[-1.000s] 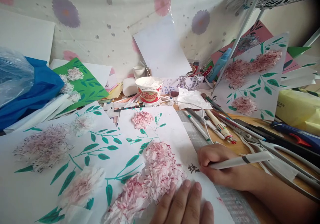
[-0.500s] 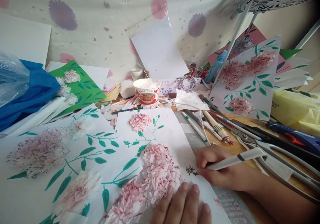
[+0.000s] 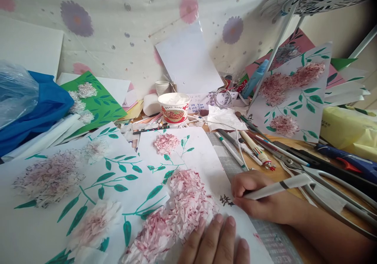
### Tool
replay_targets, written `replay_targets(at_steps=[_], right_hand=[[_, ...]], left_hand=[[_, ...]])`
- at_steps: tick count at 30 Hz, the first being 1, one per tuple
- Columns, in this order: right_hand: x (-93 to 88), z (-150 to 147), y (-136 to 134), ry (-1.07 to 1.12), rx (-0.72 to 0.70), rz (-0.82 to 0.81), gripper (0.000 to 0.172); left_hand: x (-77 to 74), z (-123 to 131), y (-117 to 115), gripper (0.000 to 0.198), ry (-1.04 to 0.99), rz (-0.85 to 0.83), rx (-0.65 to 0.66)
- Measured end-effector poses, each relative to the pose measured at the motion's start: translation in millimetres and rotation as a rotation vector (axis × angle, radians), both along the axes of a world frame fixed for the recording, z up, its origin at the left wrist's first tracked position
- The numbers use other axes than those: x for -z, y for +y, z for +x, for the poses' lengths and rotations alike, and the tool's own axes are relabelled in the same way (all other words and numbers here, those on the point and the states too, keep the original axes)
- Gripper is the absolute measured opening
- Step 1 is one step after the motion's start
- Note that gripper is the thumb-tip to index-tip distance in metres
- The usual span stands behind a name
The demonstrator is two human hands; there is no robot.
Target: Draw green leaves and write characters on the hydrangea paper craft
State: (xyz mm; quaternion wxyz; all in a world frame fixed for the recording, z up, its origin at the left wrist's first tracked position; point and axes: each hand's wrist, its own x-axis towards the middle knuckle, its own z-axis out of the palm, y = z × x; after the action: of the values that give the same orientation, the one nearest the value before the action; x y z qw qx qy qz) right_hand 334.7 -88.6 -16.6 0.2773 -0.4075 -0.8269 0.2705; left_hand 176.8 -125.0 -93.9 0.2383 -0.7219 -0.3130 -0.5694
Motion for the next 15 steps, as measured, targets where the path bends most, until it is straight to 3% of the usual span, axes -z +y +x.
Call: replay_targets(at_steps=[15], right_hand=[[-2.6,-0.8,-2.8,-0.080,-0.014,0.028,0.013]], left_hand=[[1.3,-0.6,-1.9,0.027,0.008,-0.010,0.010]])
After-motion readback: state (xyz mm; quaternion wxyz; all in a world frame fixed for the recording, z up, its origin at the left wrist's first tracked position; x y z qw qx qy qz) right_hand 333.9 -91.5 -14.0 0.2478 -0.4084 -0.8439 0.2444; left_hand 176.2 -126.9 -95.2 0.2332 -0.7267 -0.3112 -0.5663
